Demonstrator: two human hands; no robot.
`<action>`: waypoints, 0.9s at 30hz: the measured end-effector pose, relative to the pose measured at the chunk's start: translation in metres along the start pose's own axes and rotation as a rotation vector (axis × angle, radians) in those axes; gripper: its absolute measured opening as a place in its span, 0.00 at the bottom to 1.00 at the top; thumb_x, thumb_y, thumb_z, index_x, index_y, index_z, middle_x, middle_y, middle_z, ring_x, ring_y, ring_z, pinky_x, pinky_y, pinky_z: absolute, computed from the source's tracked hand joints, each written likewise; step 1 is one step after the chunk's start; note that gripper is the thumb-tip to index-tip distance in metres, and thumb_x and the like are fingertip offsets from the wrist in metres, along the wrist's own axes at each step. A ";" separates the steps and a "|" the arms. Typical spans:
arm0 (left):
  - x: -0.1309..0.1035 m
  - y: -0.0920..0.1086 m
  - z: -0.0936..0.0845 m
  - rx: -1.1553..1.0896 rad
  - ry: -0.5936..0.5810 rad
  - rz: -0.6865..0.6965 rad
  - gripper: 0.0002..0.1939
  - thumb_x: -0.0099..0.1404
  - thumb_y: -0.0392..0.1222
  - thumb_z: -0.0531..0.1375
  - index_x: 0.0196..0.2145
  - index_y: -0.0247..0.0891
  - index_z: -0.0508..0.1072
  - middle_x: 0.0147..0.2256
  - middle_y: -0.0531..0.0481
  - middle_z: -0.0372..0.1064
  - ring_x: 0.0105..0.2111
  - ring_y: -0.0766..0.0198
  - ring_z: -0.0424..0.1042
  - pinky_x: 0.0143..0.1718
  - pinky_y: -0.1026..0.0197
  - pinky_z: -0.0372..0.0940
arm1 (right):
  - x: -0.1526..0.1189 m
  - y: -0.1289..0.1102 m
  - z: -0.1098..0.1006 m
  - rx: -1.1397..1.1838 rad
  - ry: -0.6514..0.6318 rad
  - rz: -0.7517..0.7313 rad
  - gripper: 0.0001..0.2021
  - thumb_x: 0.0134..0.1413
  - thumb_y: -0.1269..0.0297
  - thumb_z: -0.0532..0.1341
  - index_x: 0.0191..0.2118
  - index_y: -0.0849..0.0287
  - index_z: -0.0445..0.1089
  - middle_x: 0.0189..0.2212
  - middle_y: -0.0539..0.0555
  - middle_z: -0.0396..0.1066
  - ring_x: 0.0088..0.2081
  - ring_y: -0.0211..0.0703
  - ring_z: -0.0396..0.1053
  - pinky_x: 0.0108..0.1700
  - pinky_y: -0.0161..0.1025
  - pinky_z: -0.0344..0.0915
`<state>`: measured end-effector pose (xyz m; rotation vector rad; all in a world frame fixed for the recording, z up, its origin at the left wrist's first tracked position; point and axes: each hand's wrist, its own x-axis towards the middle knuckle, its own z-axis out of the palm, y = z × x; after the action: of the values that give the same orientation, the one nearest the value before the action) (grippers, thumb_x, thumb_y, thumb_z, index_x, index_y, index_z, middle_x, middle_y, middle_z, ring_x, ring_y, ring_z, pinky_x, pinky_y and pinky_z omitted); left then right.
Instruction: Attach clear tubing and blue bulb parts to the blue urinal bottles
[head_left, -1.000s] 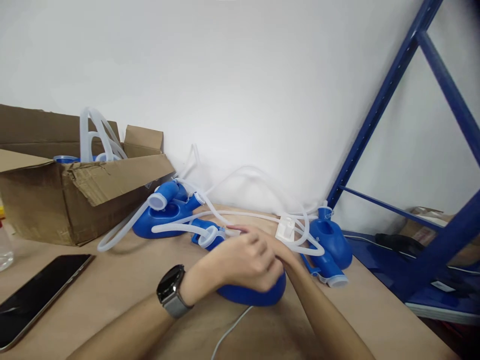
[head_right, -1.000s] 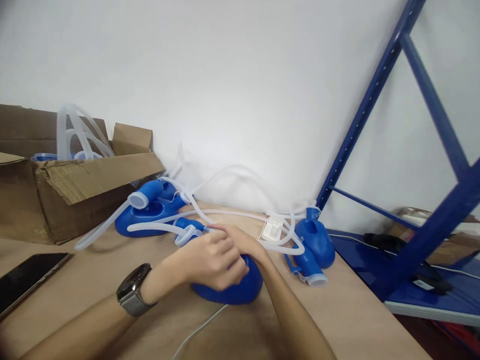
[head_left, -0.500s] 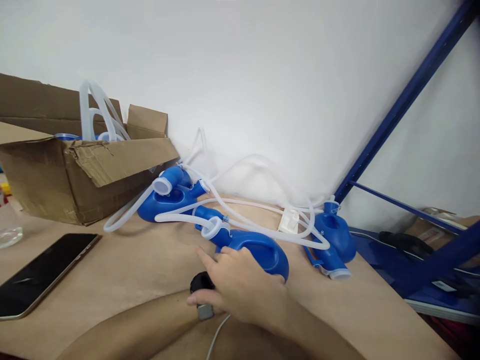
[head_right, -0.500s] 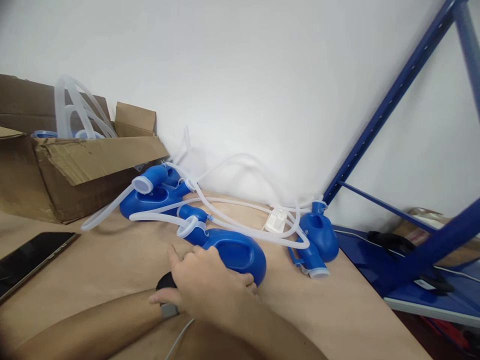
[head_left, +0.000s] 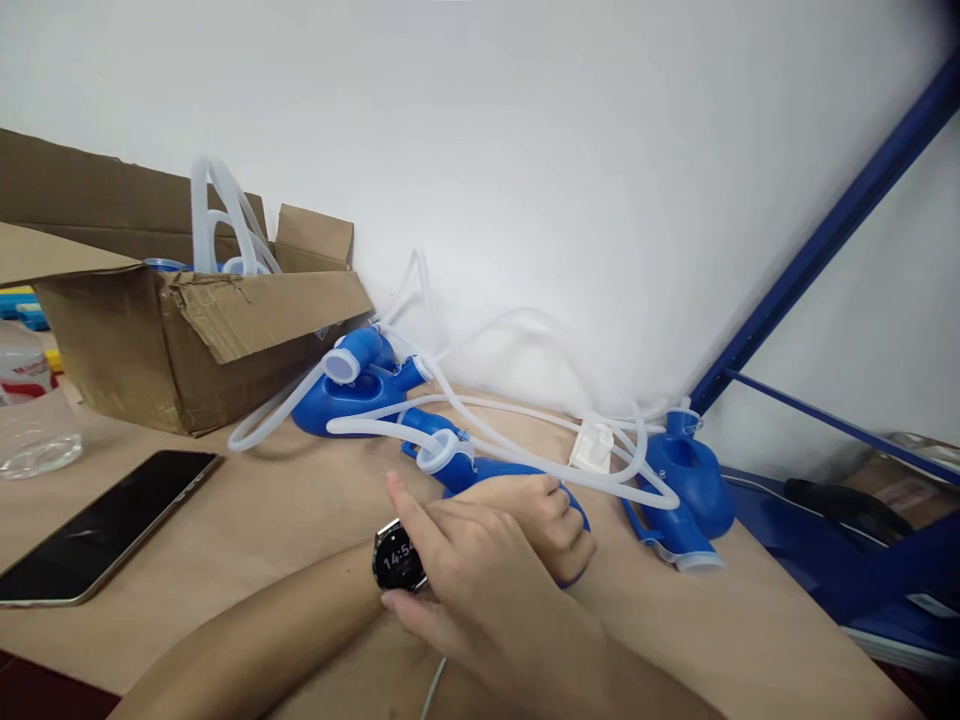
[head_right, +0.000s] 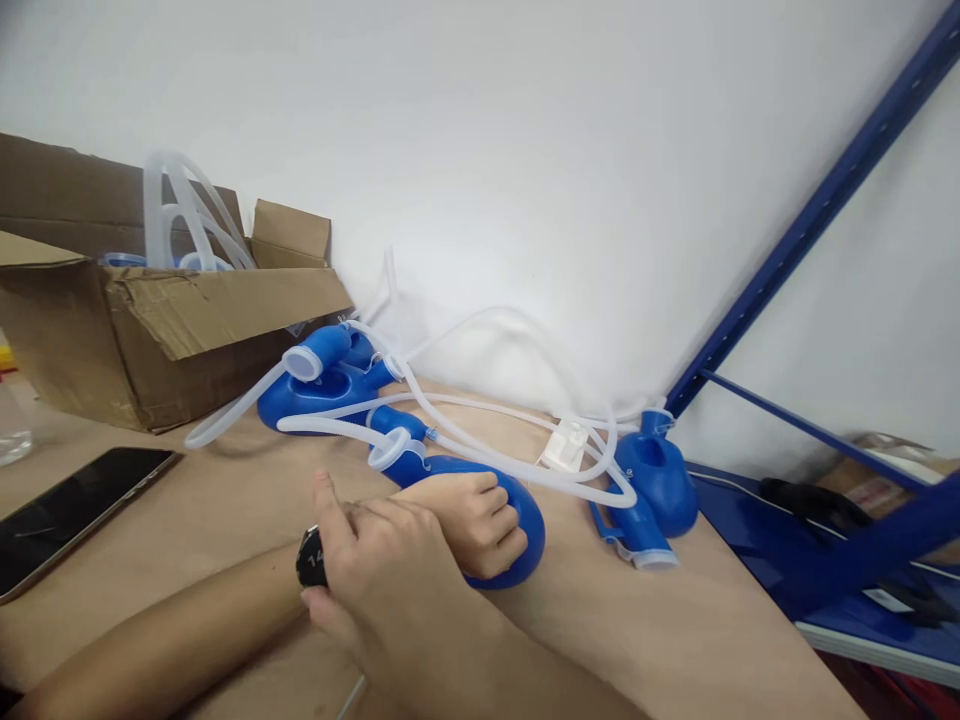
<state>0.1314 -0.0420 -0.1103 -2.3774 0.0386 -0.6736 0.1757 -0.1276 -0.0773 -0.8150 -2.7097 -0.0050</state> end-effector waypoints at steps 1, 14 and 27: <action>0.000 -0.002 -0.002 0.011 -0.007 -0.003 0.09 0.67 0.32 0.58 0.28 0.34 0.73 0.21 0.47 0.66 0.21 0.60 0.68 0.24 0.57 0.57 | 0.000 0.001 -0.001 -0.012 -0.009 -0.002 0.39 0.59 0.59 0.67 0.71 0.63 0.55 0.45 0.61 0.80 0.42 0.55 0.78 0.39 0.45 0.73; -0.002 -0.015 -0.001 -0.037 -0.218 -0.206 0.09 0.66 0.34 0.60 0.27 0.34 0.73 0.24 0.43 0.74 0.20 0.59 0.72 0.20 0.58 0.57 | 0.001 0.007 -0.003 -0.057 0.054 -0.119 0.35 0.62 0.57 0.67 0.69 0.64 0.57 0.47 0.60 0.78 0.53 0.55 0.71 0.60 0.51 0.65; -0.041 -0.061 -0.062 -0.410 -0.543 -0.729 0.06 0.68 0.44 0.62 0.39 0.40 0.75 0.37 0.49 0.78 0.34 0.59 0.78 0.32 0.61 0.65 | -0.033 0.050 -0.086 0.000 -0.146 -0.121 0.34 0.62 0.55 0.67 0.71 0.44 0.57 0.70 0.54 0.59 0.71 0.52 0.54 0.72 0.55 0.53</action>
<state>0.0581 -0.0229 -0.0519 -2.8927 -1.0505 -0.3135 0.2540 -0.1117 -0.0096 -0.6738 -2.8925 0.0289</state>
